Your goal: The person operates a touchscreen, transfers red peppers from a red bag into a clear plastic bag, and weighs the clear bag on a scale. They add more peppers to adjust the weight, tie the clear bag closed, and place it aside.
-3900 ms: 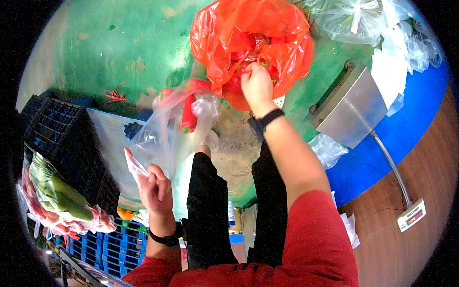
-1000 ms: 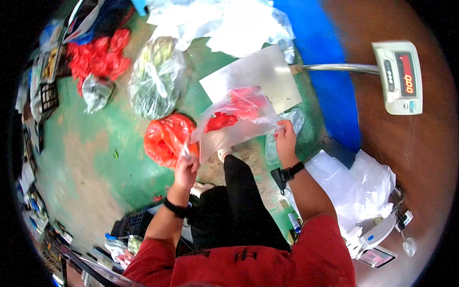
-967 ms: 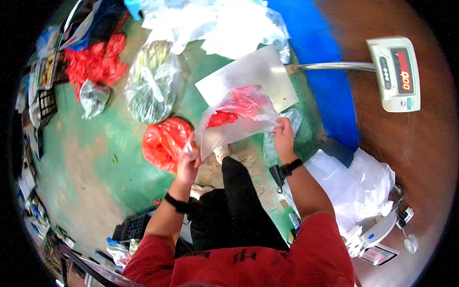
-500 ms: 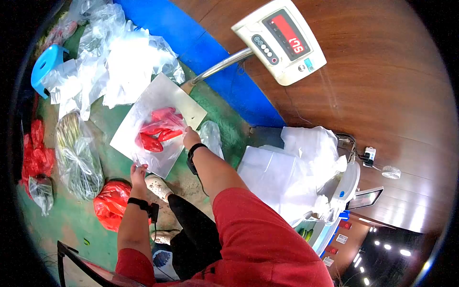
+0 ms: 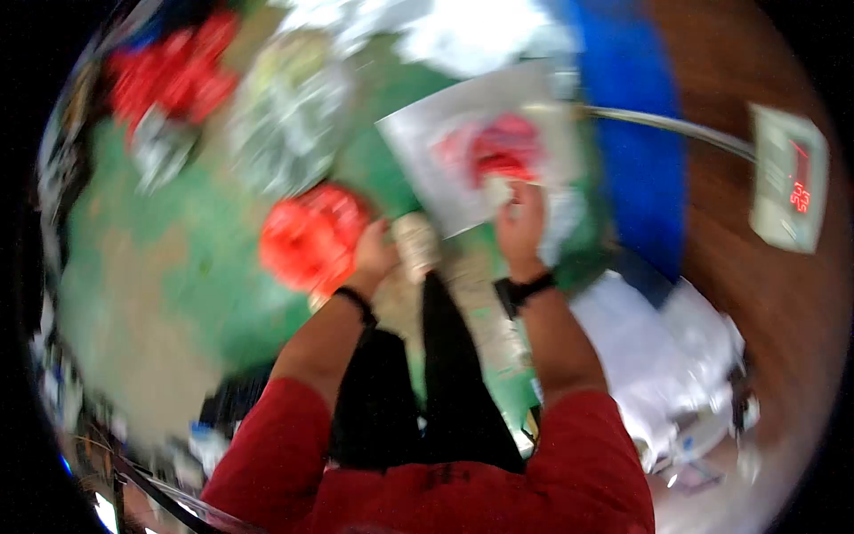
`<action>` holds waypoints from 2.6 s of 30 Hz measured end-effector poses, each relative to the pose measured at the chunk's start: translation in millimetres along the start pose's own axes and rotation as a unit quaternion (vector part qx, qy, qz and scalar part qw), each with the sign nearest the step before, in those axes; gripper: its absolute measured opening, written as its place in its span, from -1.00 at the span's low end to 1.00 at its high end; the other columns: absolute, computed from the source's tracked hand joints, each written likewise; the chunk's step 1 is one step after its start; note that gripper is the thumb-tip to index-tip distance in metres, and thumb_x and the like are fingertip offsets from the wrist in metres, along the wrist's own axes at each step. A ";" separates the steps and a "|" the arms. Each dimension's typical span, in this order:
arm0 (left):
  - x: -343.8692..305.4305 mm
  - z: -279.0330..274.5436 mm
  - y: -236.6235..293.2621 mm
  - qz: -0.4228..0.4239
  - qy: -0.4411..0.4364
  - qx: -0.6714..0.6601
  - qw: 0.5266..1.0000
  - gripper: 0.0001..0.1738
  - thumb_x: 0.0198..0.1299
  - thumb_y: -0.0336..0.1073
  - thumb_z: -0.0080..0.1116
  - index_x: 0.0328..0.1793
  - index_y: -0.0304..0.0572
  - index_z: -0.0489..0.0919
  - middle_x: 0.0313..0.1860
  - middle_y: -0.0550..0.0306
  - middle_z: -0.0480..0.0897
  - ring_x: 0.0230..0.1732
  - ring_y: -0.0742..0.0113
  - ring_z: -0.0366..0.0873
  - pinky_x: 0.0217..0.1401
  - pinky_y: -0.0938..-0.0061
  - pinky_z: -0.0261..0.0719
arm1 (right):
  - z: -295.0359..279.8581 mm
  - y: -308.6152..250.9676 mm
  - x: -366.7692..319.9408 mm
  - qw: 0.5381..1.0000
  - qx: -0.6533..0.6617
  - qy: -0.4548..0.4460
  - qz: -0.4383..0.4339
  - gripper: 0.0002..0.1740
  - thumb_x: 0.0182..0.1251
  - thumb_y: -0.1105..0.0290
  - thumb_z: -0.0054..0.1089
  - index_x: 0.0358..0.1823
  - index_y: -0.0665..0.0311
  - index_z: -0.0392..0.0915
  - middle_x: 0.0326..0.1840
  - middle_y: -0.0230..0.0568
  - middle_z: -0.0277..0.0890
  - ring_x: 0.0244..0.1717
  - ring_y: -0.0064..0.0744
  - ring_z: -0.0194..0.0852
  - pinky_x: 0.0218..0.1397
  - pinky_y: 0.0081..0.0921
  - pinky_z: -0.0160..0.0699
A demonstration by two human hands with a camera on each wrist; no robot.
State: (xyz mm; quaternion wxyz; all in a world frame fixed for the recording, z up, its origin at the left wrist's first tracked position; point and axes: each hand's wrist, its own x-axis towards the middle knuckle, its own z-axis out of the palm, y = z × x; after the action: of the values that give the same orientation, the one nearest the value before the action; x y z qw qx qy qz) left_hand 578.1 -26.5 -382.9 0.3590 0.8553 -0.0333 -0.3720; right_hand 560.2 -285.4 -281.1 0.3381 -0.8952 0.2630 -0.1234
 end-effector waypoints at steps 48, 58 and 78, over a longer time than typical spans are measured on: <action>-48.7 -181.7 -279.8 -0.150 0.282 -0.381 0.868 -0.68 0.08 -0.50 0.00 0.01 -0.31 0.38 -0.39 0.23 0.51 -0.45 0.51 0.43 -0.38 0.64 0.40 | 351.6 -122.8 -168.1 0.886 0.058 -0.439 -0.137 -0.50 -0.26 0.24 0.30 -0.20 0.28 0.46 -0.24 0.10 0.47 -0.15 0.08 0.38 -0.04 -0.21 0.37; -29.6 -109.6 -46.3 0.043 0.213 -0.084 0.973 -0.42 -0.04 -0.40 0.18 0.15 -0.37 0.29 0.05 -0.12 0.42 0.06 0.07 0.40 0.14 0.31 0.34 | 15.5 -88.9 -86.6 0.662 0.558 -0.058 0.497 -0.43 0.21 0.02 -0.12 0.09 0.32 0.28 -0.18 -0.04 0.48 -0.23 -0.22 0.51 -0.14 -0.30 0.52; 67.6 82.1 145.7 -0.135 0.006 -0.415 0.900 -0.81 0.10 -0.51 -0.04 -0.15 -0.32 0.49 -0.43 0.19 0.49 -0.46 0.35 0.50 -0.20 0.53 0.46 | 84.1 123.1 -21.8 0.883 0.171 -0.121 0.421 -0.42 0.17 0.38 0.05 0.21 0.32 0.07 -0.36 -0.16 0.46 -0.45 -0.40 0.44 -0.44 -0.47 0.46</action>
State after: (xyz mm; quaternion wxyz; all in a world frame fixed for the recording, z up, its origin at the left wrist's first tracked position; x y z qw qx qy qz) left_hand 603.3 -204.6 -369.4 0.6281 0.6269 0.2422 -0.3922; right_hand 527.8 -305.8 -426.8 0.5348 -0.6366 0.5471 0.0967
